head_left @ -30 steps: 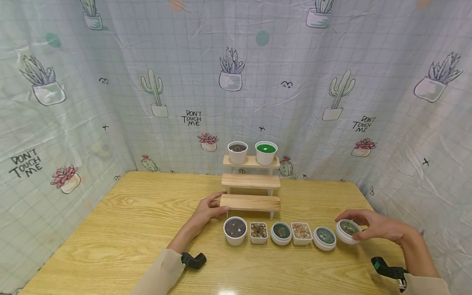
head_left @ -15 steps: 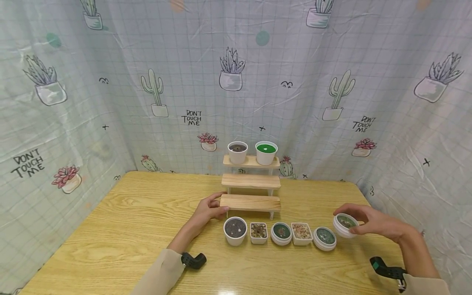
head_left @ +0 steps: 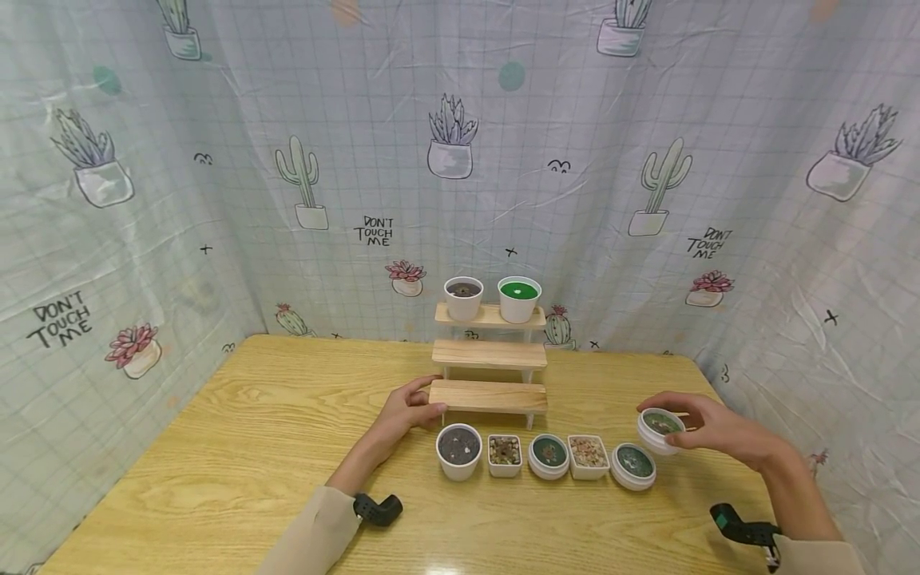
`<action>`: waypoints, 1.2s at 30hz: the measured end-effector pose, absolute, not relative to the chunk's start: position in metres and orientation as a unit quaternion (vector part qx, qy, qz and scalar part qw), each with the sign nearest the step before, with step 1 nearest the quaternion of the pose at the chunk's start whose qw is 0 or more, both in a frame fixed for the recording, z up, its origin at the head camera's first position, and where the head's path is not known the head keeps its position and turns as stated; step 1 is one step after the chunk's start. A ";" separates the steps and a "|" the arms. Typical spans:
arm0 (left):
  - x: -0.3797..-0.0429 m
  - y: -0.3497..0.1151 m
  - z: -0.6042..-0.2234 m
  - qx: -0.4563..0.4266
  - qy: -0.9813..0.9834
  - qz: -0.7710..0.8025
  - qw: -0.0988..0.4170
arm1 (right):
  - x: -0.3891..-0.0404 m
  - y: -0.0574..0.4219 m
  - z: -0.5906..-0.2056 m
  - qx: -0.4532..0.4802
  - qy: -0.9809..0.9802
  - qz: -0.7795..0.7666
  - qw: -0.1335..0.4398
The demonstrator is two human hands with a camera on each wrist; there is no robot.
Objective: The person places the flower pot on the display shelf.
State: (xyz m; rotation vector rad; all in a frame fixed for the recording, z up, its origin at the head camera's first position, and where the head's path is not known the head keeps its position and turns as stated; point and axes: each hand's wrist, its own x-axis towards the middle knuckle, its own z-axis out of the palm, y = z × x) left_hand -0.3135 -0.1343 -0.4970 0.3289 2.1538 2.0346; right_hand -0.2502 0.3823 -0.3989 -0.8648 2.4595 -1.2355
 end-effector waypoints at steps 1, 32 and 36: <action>-0.314 -0.134 -0.497 0.111 0.720 0.680 0.081 | -0.250 0.381 -0.399 -0.296 0.848 -0.423 0.123; -0.314 -0.135 -0.498 0.114 0.717 0.682 0.088 | -0.256 0.347 -0.406 -0.277 0.813 -0.494 0.132; -0.315 -0.135 -0.498 0.111 0.717 0.682 0.088 | -0.256 0.343 -0.404 -0.275 0.816 -0.491 0.129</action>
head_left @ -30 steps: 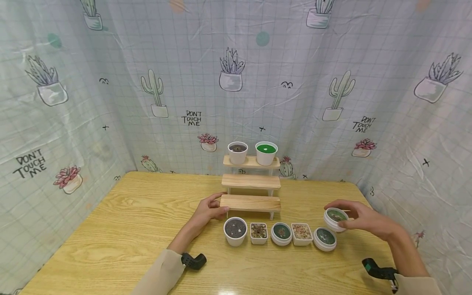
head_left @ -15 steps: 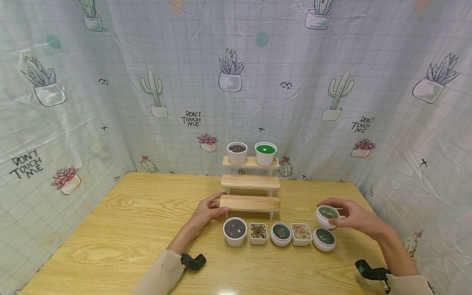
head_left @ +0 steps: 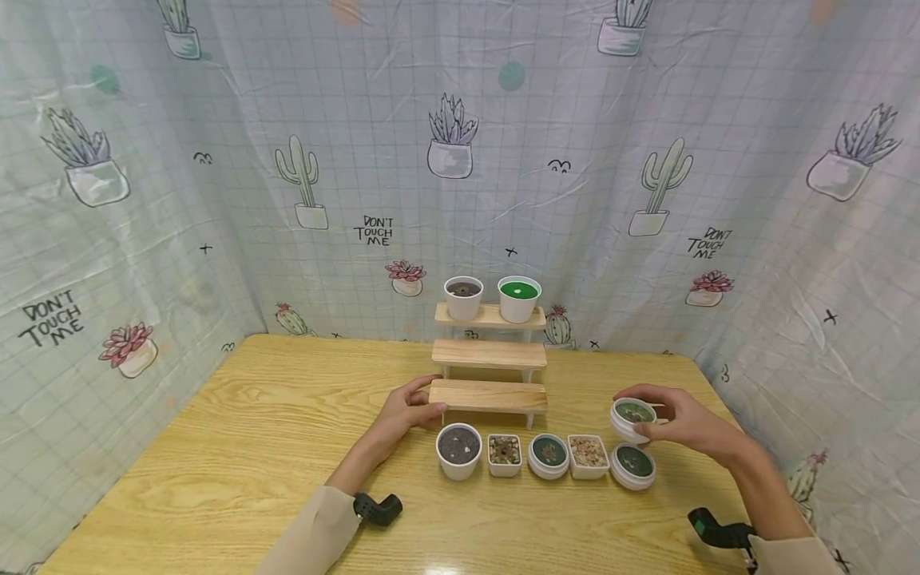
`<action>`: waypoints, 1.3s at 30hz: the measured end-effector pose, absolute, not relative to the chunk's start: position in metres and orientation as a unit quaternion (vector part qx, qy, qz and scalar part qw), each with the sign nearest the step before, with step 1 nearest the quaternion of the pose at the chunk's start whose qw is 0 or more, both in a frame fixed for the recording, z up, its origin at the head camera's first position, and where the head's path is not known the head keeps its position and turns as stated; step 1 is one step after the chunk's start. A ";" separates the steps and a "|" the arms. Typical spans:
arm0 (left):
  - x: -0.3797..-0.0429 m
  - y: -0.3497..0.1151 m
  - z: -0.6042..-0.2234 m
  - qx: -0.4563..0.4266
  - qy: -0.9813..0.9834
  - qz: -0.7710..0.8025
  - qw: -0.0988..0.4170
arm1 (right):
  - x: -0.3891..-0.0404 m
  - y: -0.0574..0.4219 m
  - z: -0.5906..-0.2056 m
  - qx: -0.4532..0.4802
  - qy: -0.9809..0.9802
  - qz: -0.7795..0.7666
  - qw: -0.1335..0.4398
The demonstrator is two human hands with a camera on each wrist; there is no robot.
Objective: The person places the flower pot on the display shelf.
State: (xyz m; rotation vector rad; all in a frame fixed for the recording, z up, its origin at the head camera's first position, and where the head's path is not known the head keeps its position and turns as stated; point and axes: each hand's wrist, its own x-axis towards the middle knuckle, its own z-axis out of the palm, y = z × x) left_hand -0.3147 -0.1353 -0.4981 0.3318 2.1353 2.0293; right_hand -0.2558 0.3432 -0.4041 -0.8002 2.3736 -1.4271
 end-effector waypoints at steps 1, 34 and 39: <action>-0.315 -0.135 -0.498 0.112 0.718 0.682 0.089 | -0.256 0.342 -0.404 -0.275 0.818 -0.489 0.127; -0.315 -0.134 -0.499 0.110 0.723 0.676 0.088 | -0.265 0.289 -0.399 -0.253 0.862 -0.438 0.041; -0.314 -0.135 -0.498 0.112 0.724 0.675 0.086 | -0.272 0.273 -0.391 -0.267 0.856 -0.440 0.041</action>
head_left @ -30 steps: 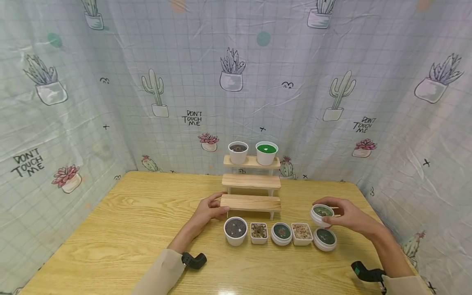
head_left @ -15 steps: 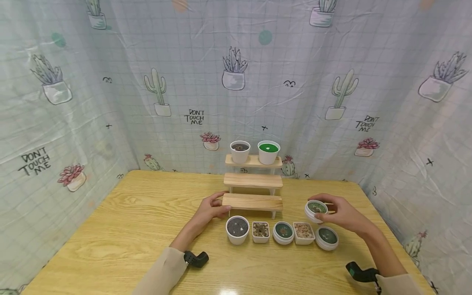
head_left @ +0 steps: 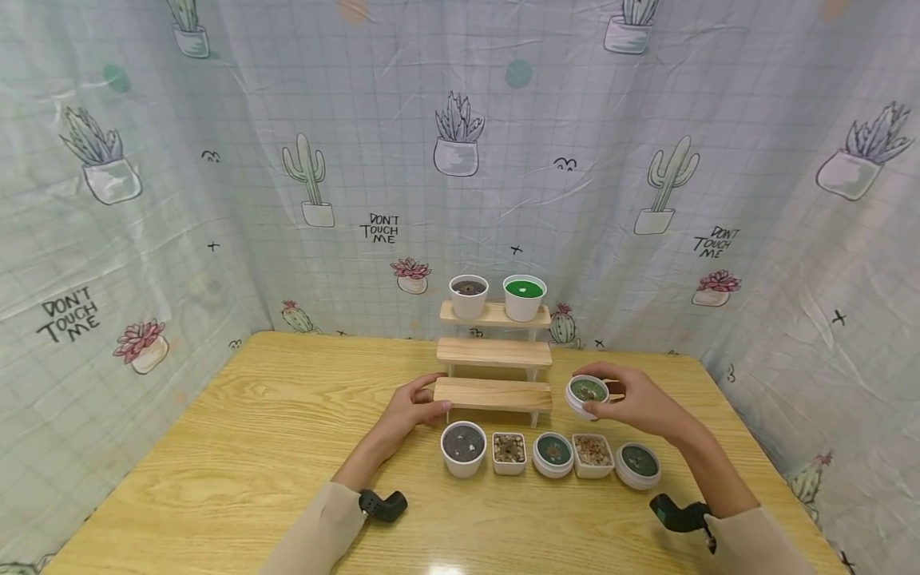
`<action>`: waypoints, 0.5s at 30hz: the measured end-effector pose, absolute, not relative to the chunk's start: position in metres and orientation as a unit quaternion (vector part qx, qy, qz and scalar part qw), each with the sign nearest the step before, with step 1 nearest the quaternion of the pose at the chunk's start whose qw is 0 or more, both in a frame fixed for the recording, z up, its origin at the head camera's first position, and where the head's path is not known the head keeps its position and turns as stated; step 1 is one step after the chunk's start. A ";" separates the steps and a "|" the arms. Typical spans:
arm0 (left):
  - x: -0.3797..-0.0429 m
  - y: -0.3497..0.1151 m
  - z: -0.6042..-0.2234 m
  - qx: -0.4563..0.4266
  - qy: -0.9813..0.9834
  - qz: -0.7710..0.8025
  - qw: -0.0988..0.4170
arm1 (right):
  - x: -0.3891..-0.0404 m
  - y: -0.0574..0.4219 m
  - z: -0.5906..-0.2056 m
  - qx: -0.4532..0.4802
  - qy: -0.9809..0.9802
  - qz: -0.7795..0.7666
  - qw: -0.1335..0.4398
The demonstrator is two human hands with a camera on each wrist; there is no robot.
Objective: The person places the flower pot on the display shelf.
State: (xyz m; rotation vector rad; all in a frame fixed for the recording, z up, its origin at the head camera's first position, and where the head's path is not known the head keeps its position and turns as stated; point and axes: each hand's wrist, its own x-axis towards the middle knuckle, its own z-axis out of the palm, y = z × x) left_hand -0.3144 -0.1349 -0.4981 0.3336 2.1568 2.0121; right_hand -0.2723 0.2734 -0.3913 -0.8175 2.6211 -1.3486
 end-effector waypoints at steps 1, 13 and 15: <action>-0.315 -0.135 -0.498 0.115 0.724 0.674 0.086 | -0.274 0.270 -0.390 -0.267 0.855 -0.442 0.042; -0.318 -0.135 -0.499 0.119 0.720 0.678 0.088 | -0.294 0.235 -0.377 -0.264 0.848 -0.455 0.057; -0.318 -0.135 -0.499 0.118 0.720 0.678 0.087 | -0.298 0.229 -0.375 -0.264 0.849 -0.455 0.055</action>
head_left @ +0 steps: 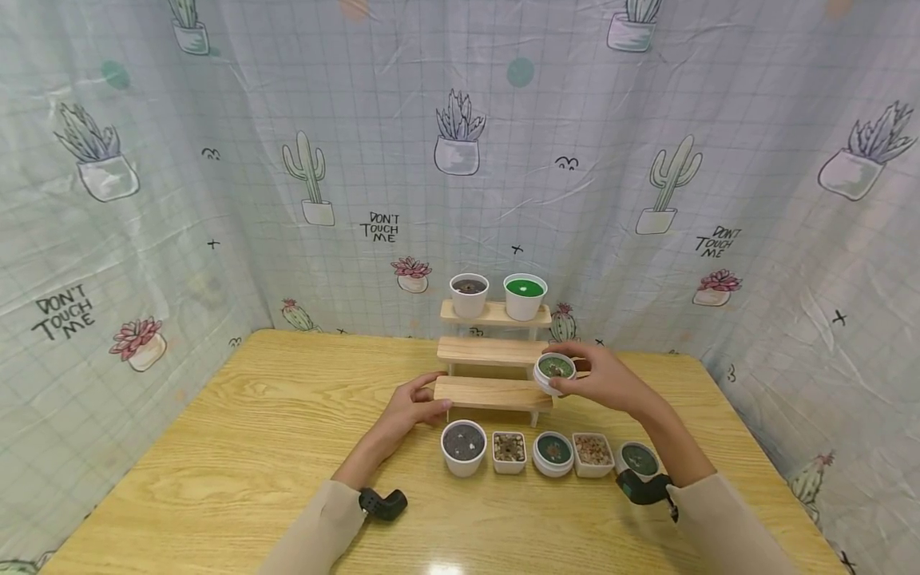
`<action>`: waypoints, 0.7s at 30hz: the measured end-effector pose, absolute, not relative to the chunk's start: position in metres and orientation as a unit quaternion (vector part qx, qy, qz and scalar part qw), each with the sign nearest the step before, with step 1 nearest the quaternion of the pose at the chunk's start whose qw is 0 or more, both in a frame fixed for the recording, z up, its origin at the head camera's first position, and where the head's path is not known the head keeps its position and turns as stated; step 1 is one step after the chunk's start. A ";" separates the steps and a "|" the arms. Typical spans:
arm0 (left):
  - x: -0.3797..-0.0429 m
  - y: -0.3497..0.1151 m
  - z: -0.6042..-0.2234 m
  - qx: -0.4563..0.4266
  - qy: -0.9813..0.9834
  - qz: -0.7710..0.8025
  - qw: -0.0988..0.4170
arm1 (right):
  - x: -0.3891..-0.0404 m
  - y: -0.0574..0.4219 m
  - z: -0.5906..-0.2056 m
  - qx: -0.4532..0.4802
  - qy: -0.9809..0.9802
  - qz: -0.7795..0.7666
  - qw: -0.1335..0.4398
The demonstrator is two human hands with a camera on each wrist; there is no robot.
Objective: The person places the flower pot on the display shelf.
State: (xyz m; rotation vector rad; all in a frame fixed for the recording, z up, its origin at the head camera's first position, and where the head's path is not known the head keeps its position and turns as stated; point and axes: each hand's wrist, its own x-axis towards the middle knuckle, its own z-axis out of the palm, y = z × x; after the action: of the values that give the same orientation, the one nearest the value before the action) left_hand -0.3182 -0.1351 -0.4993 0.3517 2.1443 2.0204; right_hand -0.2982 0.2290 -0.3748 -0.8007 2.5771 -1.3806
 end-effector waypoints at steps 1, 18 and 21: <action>-0.318 -0.135 -0.499 0.120 0.721 0.677 0.087 | -0.300 0.226 -0.374 -0.262 0.850 -0.454 0.055; -0.318 -0.135 -0.500 0.121 0.721 0.677 0.085 | -0.327 0.176 -0.370 -0.258 0.848 -0.460 0.043; -0.318 -0.135 -0.500 0.119 0.721 0.677 0.087 | -0.331 0.168 -0.373 -0.248 0.850 -0.463 0.039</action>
State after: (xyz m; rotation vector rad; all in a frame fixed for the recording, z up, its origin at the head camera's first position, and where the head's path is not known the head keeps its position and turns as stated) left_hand -0.3179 -0.1352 -0.4997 0.3550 2.1485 2.0169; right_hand -0.3309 0.1682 -0.3729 -0.7594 2.6060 -1.4201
